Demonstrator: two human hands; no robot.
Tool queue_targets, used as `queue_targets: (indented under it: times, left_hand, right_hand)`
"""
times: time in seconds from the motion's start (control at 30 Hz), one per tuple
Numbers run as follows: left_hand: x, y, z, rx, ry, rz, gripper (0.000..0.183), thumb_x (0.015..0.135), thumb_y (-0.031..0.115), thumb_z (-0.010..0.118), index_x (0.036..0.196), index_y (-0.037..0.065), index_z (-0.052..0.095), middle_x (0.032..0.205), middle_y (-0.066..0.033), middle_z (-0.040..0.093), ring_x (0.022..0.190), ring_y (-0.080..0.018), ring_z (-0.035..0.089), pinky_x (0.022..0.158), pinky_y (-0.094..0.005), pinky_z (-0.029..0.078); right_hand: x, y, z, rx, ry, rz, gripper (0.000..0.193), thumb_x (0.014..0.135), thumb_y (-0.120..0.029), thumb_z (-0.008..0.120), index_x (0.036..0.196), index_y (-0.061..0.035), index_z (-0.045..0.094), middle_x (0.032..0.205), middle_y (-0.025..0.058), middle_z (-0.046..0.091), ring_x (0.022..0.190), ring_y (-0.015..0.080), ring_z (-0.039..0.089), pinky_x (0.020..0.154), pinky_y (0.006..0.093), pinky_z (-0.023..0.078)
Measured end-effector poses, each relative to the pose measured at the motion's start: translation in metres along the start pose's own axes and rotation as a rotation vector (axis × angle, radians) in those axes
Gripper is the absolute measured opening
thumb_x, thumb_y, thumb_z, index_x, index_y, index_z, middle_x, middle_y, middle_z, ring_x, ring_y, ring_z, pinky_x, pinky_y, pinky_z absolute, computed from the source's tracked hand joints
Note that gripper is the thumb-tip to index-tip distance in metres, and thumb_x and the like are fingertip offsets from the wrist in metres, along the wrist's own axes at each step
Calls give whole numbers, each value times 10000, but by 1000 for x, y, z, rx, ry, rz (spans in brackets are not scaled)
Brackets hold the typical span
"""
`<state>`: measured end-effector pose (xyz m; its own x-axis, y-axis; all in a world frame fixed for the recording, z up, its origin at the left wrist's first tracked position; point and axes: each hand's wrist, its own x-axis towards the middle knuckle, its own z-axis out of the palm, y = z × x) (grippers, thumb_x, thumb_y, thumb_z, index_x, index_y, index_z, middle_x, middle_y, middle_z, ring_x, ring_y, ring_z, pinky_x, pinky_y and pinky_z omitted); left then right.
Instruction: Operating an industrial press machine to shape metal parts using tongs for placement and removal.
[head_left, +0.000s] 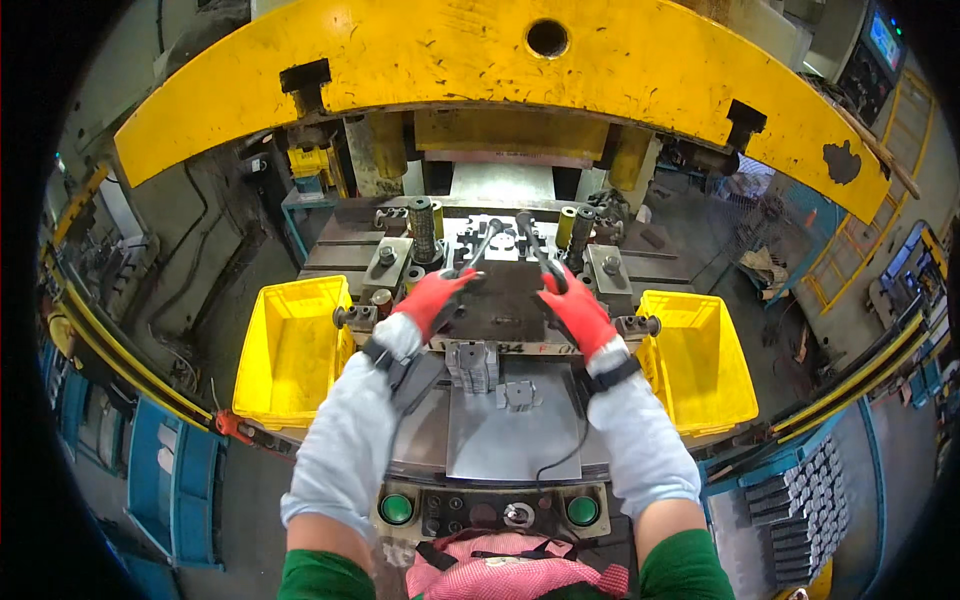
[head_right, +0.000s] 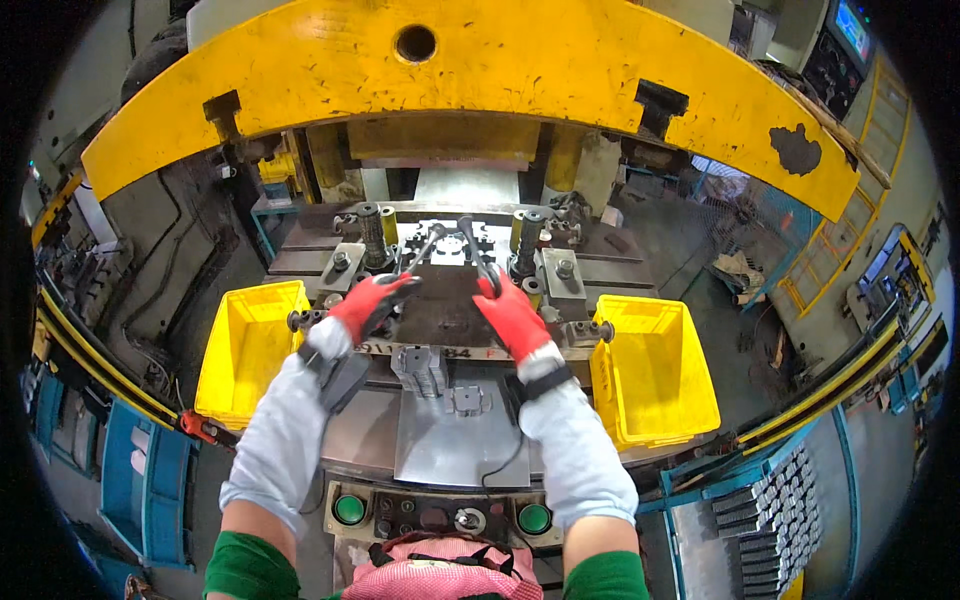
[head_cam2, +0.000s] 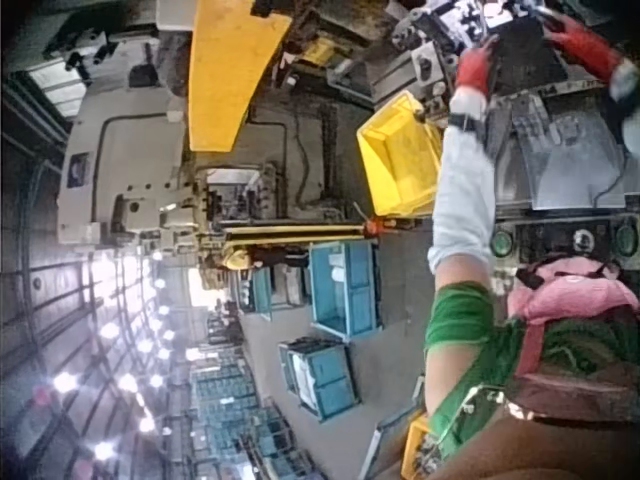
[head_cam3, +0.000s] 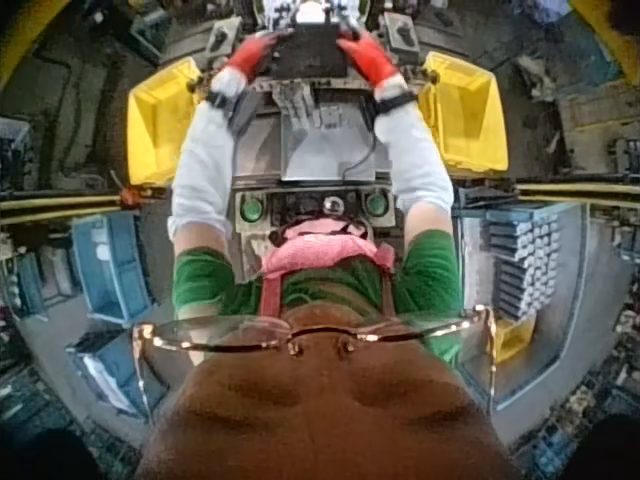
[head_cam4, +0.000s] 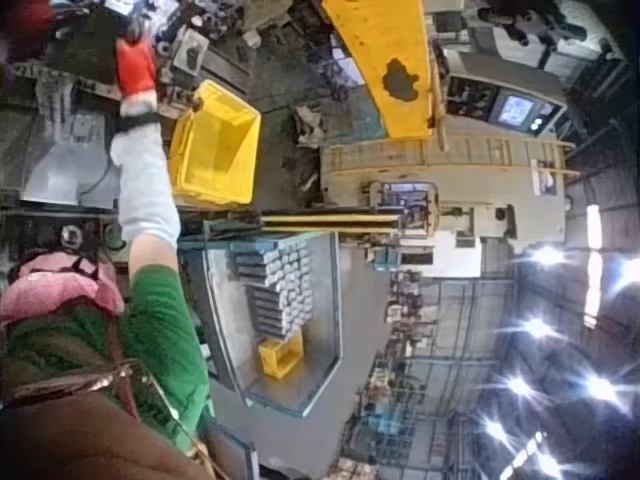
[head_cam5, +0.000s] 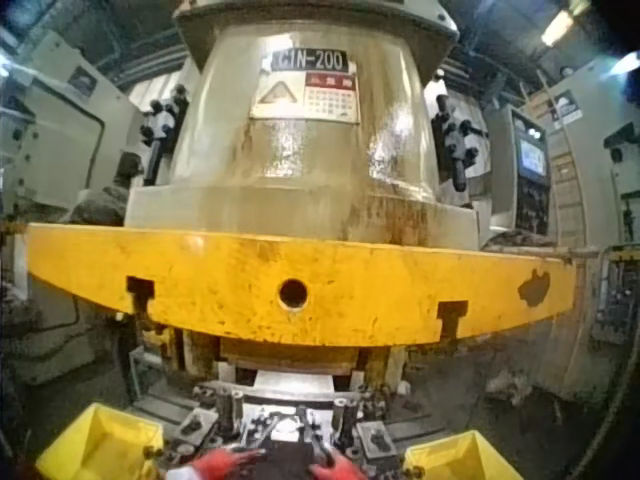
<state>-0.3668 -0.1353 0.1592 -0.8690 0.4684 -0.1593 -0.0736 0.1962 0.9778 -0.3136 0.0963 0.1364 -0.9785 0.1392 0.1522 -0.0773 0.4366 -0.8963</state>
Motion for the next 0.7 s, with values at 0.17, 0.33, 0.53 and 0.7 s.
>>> queue_targets:
  times: [0.17, 0.33, 0.53, 0.7]
  left_hand:
    - [73, -18, 12, 480, 254, 34, 577, 681, 465, 595, 828, -92, 568, 749, -128, 598, 637, -158, 537, 600, -296, 416]
    - [49, -41, -7, -140, 326, 150, 339, 722, 290, 617, 943, 37, 565, 776, -38, 594, 759, -95, 537, 609, -257, 410]
    - [-116, -81, -41, -230, 626, 113, 308, 750, 195, 595, 1030, 93, 516, 792, 29, 540, 569, -28, 452, 447, -168, 364]
    - [-225, -155, -79, 110, 1004, -182, 199, 774, 238, 554, 913, 102, 509, 617, 18, 484, 472, -65, 453, 361, -196, 362]
  right_hand:
    - [72, 39, 20, -241, -22, 86, 368, 657, -190, 603, 976, -28, 517, 866, 81, 565, 806, 175, 518, 685, 279, 398]
    - [37, 26, 15, 167, 31, -16, 426, 678, -181, 608, 1049, -17, 475, 876, 69, 568, 768, 157, 530, 689, 273, 406]
    - [-118, 51, -56, 358, 474, -68, 483, 779, -72, 508, 1226, -62, 325, 929, 63, 523, 831, 127, 505, 729, 223, 405]
    - [-255, 113, -102, -216, 676, 327, 479, 780, -71, 498, 1222, -29, 319, 961, 122, 536, 877, 177, 508, 755, 268, 394]
